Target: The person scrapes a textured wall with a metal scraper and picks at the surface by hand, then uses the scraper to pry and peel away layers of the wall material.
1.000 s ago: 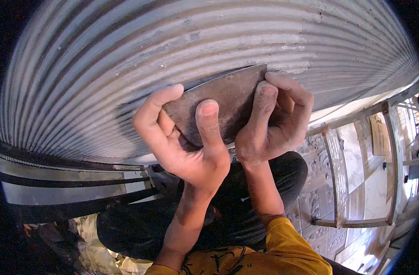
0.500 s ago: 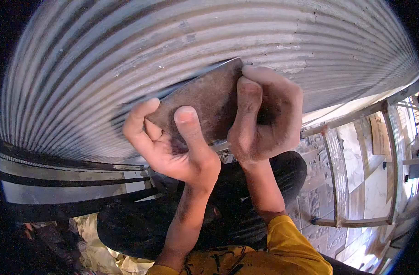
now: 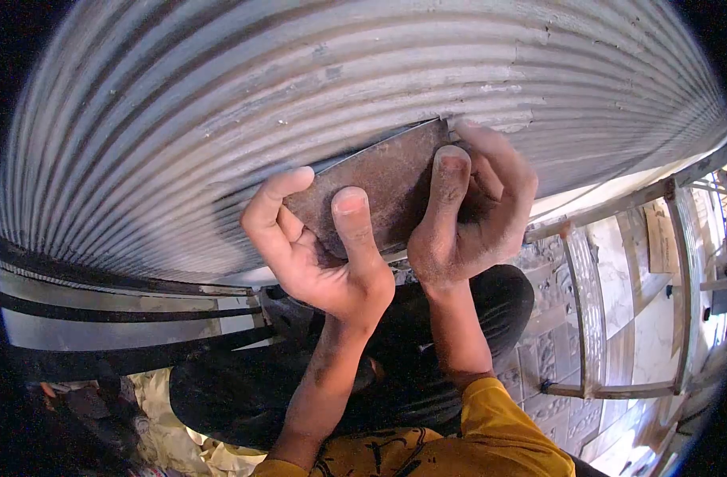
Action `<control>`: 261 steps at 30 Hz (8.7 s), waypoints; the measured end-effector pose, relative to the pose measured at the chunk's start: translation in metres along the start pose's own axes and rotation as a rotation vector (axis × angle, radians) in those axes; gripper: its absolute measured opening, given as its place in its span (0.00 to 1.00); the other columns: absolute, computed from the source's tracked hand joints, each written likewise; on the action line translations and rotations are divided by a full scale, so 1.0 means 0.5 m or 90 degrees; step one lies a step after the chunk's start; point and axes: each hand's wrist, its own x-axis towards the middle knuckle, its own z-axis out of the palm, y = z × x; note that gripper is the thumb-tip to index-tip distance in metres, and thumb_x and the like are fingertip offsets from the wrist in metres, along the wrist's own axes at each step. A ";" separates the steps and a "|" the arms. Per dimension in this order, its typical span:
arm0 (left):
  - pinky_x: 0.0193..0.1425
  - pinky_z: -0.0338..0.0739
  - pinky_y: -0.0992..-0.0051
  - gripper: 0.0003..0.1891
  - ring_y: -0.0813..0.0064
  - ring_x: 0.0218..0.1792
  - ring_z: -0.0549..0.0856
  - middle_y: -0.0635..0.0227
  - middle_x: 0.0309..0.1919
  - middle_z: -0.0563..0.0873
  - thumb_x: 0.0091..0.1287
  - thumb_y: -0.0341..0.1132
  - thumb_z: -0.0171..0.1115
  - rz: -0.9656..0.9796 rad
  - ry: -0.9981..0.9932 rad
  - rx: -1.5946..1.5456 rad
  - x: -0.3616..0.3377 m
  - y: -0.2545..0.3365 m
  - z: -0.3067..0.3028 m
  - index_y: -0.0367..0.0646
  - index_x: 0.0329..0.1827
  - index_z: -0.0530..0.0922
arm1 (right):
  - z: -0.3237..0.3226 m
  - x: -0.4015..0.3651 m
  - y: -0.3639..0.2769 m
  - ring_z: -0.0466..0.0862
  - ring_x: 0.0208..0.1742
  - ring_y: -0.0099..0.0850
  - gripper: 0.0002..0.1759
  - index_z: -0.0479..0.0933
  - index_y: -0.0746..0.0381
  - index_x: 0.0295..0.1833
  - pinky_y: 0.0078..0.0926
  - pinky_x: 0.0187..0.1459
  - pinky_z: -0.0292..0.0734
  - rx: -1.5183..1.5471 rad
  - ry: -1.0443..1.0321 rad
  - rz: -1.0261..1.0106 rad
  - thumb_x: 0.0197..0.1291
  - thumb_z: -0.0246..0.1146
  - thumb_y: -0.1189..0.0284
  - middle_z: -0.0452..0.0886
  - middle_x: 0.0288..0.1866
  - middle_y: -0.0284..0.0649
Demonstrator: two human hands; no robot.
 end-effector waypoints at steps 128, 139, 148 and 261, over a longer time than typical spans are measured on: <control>0.57 0.71 0.75 0.17 0.72 0.51 0.74 0.57 0.53 0.71 0.72 0.28 0.59 -0.041 0.029 -0.013 -0.024 -0.002 0.014 0.36 0.60 0.66 | -0.017 0.031 -0.003 0.85 0.37 0.25 0.06 0.78 0.71 0.46 0.18 0.40 0.78 0.005 -0.069 -0.041 0.64 0.63 0.83 0.87 0.42 0.47; 0.59 0.68 0.73 0.17 0.71 0.52 0.73 0.58 0.52 0.71 0.73 0.30 0.59 -0.018 0.048 -0.005 -0.023 -0.007 0.015 0.36 0.60 0.65 | -0.034 0.051 -0.012 0.86 0.35 0.29 0.10 0.81 0.71 0.45 0.22 0.41 0.79 -0.046 -0.175 -0.072 0.58 0.60 0.89 0.88 0.39 0.48; 0.56 0.69 0.73 0.18 0.73 0.51 0.73 0.58 0.50 0.72 0.73 0.34 0.60 -0.074 0.103 -0.074 -0.054 0.002 -0.003 0.39 0.58 0.63 | -0.049 -0.012 -0.023 0.76 0.31 0.21 0.22 0.70 0.69 0.58 0.16 0.36 0.70 0.090 -0.106 0.078 0.59 0.67 0.78 0.81 0.32 0.35; 0.58 0.58 0.69 0.23 0.72 0.56 0.69 0.68 0.61 0.74 0.56 0.36 0.72 0.466 -0.123 0.410 0.009 -0.074 -0.025 0.65 0.57 0.85 | -0.176 0.310 -0.086 0.84 0.31 0.31 0.10 0.80 0.68 0.37 0.23 0.38 0.75 -0.145 -0.539 -0.153 0.46 0.66 0.86 0.82 0.29 0.44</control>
